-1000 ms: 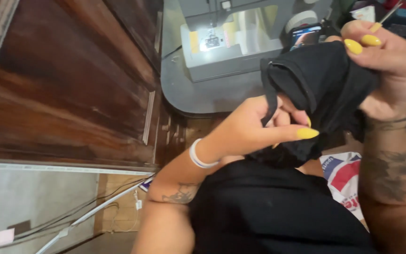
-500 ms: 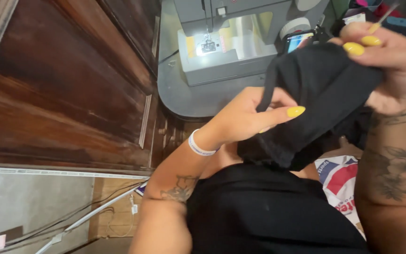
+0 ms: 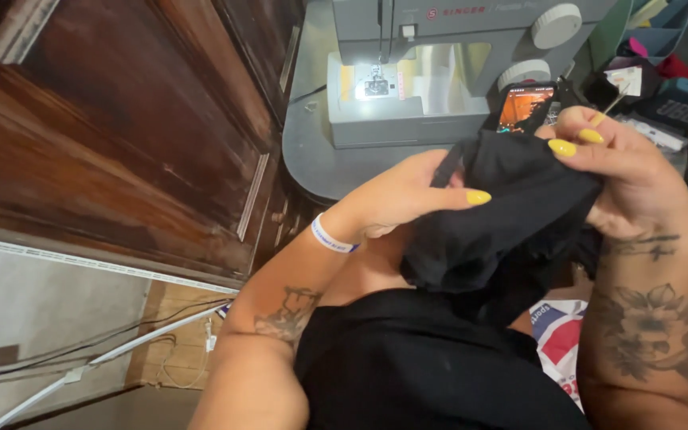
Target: Hand-sewing a black garment using a needle and thread at an alteration workstation.
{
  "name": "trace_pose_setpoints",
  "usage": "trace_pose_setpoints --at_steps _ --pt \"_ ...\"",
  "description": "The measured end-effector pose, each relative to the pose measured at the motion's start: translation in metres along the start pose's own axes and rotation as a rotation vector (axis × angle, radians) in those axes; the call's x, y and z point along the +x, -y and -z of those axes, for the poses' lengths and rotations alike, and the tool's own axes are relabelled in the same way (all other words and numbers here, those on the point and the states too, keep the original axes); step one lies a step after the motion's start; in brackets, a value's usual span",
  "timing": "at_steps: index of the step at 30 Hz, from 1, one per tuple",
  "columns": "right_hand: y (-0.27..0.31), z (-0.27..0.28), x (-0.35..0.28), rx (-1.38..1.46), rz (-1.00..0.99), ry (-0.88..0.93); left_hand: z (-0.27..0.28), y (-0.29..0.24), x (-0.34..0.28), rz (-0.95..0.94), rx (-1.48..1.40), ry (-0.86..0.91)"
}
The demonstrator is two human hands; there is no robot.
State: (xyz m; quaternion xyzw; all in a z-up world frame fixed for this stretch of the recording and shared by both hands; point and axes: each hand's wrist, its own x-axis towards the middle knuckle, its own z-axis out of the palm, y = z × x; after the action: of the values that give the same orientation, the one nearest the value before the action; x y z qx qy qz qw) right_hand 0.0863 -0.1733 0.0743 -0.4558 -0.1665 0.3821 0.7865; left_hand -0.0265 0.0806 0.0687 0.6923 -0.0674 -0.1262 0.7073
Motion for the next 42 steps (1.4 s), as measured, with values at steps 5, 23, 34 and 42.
trace_pose_setpoints --at_steps 5,23,34,42 --pt "0.006 -0.011 -0.001 -0.162 0.024 0.018 0.015 0.006 -0.006 0.052 -0.101 -0.167" --pt "-0.046 -0.057 -0.048 -0.974 0.663 -0.482 -0.049 0.015 0.003 -0.201 -0.63 -0.197" --pt "-0.07 -0.007 -0.073 -0.597 0.818 -0.54 -0.058 -0.02 -0.019 -0.299 -0.225 -0.207" --pt "-0.058 -0.045 -0.063 -0.796 0.76 -0.524 -0.064 -0.001 -0.013 -0.294 -0.499 -0.173"
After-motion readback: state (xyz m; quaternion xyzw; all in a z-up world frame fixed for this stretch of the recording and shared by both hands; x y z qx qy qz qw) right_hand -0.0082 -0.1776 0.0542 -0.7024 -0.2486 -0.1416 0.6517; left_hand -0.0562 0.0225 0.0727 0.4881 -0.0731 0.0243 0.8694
